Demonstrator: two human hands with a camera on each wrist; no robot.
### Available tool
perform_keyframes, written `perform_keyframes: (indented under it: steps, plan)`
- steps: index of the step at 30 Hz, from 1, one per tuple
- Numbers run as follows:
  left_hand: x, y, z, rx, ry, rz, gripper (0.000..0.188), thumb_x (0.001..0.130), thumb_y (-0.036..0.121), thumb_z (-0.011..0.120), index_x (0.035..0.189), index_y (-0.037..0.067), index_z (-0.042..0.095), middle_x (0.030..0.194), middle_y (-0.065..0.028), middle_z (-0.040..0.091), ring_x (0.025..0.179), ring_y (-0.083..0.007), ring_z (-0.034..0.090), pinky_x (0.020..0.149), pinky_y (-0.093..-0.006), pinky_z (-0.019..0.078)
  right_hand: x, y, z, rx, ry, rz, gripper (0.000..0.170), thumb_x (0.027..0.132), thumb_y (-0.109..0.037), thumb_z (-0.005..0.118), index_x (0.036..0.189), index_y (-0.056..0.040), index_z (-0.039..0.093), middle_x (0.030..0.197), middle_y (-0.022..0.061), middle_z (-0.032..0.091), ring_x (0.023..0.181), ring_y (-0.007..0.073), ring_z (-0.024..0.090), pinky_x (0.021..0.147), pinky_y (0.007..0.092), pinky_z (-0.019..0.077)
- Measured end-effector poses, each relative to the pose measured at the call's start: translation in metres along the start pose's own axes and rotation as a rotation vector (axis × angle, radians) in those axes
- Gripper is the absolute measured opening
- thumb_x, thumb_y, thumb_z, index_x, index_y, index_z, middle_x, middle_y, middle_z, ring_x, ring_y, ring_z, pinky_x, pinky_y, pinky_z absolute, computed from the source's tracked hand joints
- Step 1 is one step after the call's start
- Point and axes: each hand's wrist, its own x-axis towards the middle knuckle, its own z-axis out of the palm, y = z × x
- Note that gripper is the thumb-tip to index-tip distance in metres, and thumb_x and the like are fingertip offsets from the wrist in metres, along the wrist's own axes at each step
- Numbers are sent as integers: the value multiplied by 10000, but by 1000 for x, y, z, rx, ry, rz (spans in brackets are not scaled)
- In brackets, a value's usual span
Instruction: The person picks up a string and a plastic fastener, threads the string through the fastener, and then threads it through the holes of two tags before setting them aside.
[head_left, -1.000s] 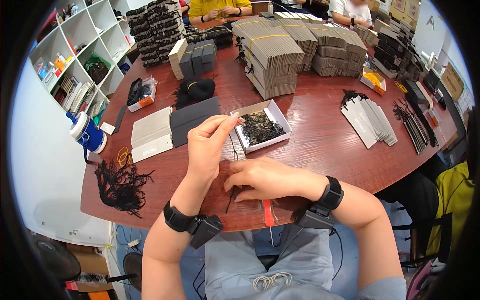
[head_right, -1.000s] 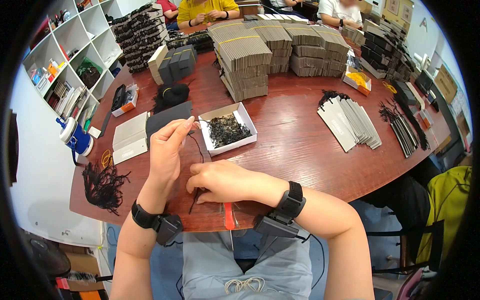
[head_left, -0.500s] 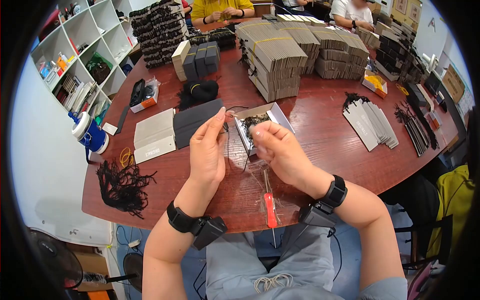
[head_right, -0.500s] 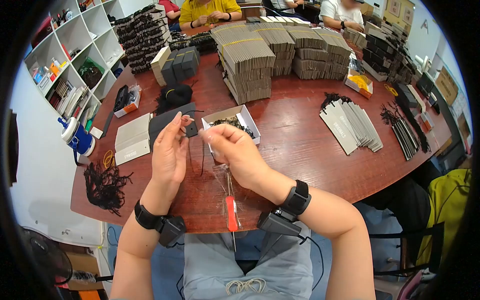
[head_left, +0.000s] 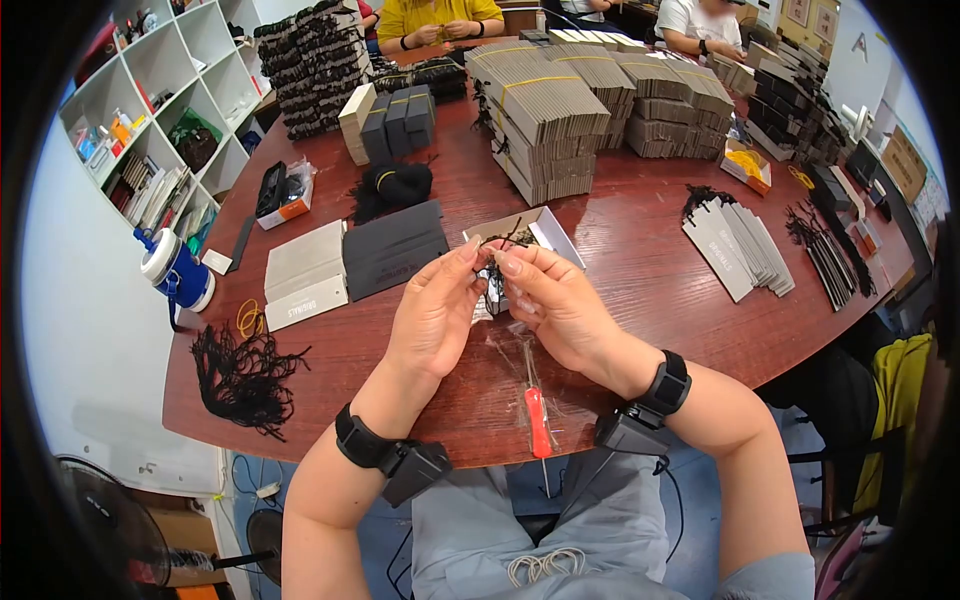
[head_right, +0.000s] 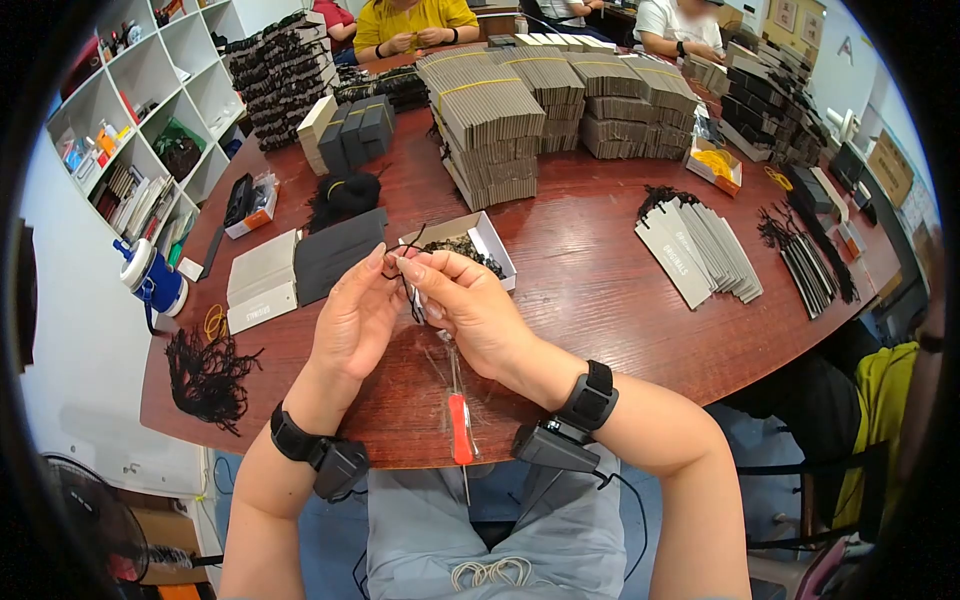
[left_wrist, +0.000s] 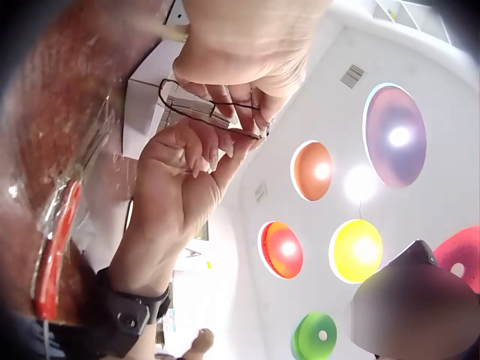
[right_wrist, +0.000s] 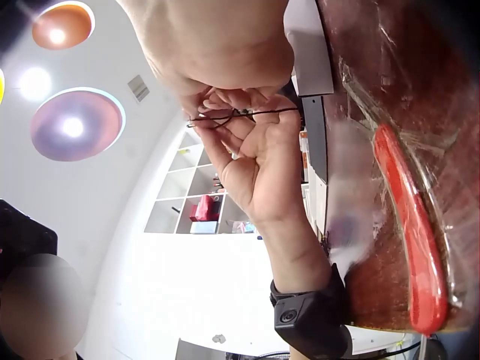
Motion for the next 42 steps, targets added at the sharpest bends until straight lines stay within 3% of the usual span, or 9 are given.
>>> perform_keyframes:
  steps: [11,18,24,26,33,35,36,38,42]
  plan:
    - [0,0,-5,-111,-120,6,124,812,173,508,844,73,574,872,-20,572,860,-120,492,804,-268,348,-1,-2,1,-19,-12,34,127,788,-194,568,820,-71,570,635,-64,482,481,-2,329,423,141,251]
    - [0,0,-8,-51,-159,52,142,795,132,534,898,64,604,896,-19,590,862,-88,489,780,-240,332,2,0,-2,-183,76,3,143,796,-211,558,815,-70,572,577,-74,439,483,-7,323,421,142,236]
    - [1,4,-6,-39,-74,26,133,799,145,528,865,40,575,874,-36,570,839,-107,493,790,-251,364,2,-5,0,-423,38,-248,170,758,-89,589,910,-32,542,649,-58,457,547,-10,383,457,132,305]
    - [-1,6,-3,-47,-57,40,136,802,144,522,861,32,571,874,-51,569,852,-121,500,796,-260,369,2,-6,1,-477,14,-365,283,728,-28,601,996,-9,512,700,-42,466,588,-3,416,508,136,360]
    - [-1,3,-2,85,-89,83,147,787,108,545,870,2,604,890,-70,594,841,-125,514,812,-254,355,1,-17,-3,-501,-37,-264,372,711,-33,624,1062,-8,504,746,-29,477,633,1,441,541,136,379]
    - [-4,6,3,498,2,365,120,751,65,576,842,2,621,866,-64,604,826,-140,503,766,-254,379,2,-17,-6,-464,-32,-230,356,706,-43,634,1042,-7,522,755,-26,486,623,0,432,541,141,381]
    - [-5,8,5,497,2,365,120,751,65,576,842,2,621,866,-64,604,826,-140,503,766,-254,379,2,-16,-6,-464,-32,-229,356,706,-43,634,1042,-7,522,755,-26,486,623,0,432,541,141,381]
    - [-8,11,8,1078,-4,754,108,718,36,595,817,24,636,827,-48,611,807,-154,488,724,-252,391,3,-14,-6,-527,-20,-263,314,715,-64,632,1010,0,542,712,-31,486,600,2,423,522,144,371]
    - [-7,9,6,1106,24,795,103,707,35,599,803,35,636,810,-39,614,795,-159,483,710,-255,394,1,-17,-6,-641,38,-248,271,731,-101,624,972,7,562,664,-31,485,562,7,413,489,146,354]
